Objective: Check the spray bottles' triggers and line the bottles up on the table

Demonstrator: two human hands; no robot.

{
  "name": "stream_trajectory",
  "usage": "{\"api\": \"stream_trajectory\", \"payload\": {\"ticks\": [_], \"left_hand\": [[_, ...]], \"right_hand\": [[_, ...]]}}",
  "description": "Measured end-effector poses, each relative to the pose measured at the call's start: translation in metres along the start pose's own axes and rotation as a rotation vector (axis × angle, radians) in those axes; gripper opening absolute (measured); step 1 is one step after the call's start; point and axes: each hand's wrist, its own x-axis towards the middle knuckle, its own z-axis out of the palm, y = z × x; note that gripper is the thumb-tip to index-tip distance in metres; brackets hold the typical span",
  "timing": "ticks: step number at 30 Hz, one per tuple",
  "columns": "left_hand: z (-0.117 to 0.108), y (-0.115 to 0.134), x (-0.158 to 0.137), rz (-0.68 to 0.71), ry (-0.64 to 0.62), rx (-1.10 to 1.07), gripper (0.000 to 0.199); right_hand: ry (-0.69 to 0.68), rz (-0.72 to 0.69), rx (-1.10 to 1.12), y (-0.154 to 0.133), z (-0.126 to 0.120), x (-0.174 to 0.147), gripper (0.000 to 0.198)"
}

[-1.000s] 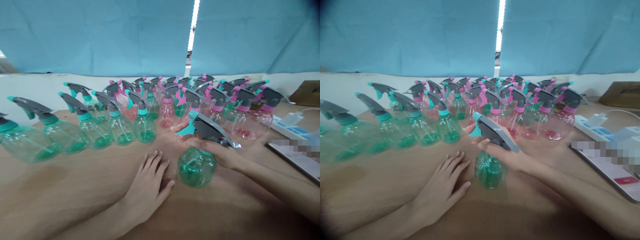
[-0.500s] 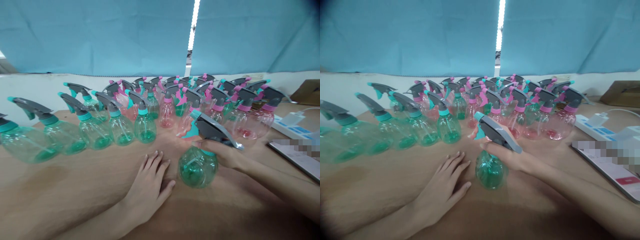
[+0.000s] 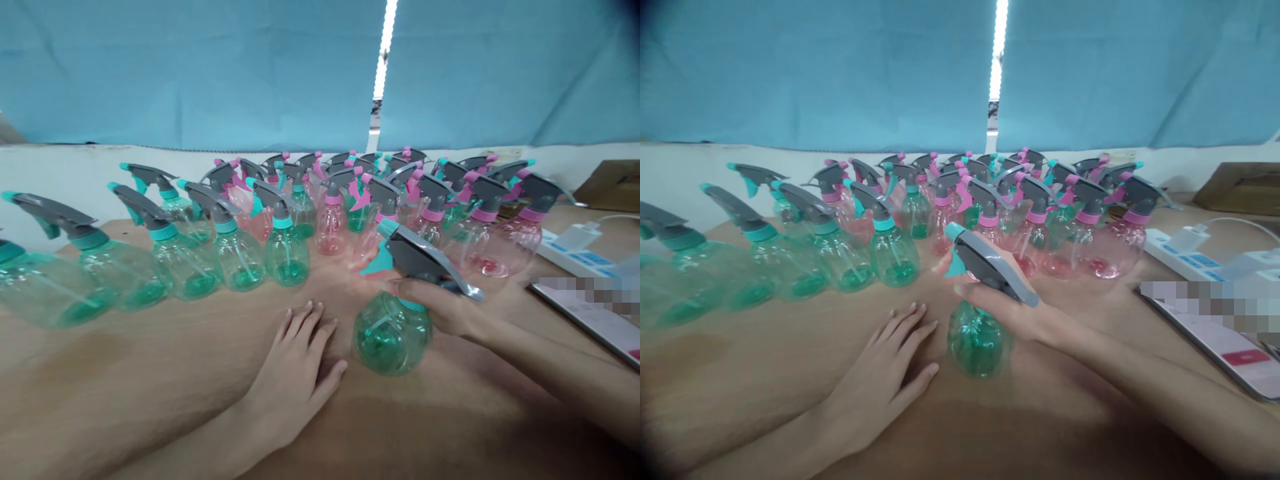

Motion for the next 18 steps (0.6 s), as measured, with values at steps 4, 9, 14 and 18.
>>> {"api": "stream_trajectory", "payload": {"ticks": [4,9,14,18], "left_hand": [[0.002,0.0,0.0,0.013,0.011,0.003,0.043],[0.004,-0.002,0.0,0.021,0.025,0.016,0.043],[0.004,-0.003,0.0,0.028,0.027,0.009,0.043],[0.003,-0.002,0.0,0.021,0.033,0.004,0.041]], "right_hand": [[-0.051,-0.05,0.087,-0.009,0.005,0.006,0.031],[-0.028,-0.1,0.079,-0.018,0.009,0.01,0.016],[0.058,-0.053,-0.037,-0.024,0.011,0.006,0.025],[0.107,-0.033,-0.14,-0.021,0.01,0.002,0.031]]}}
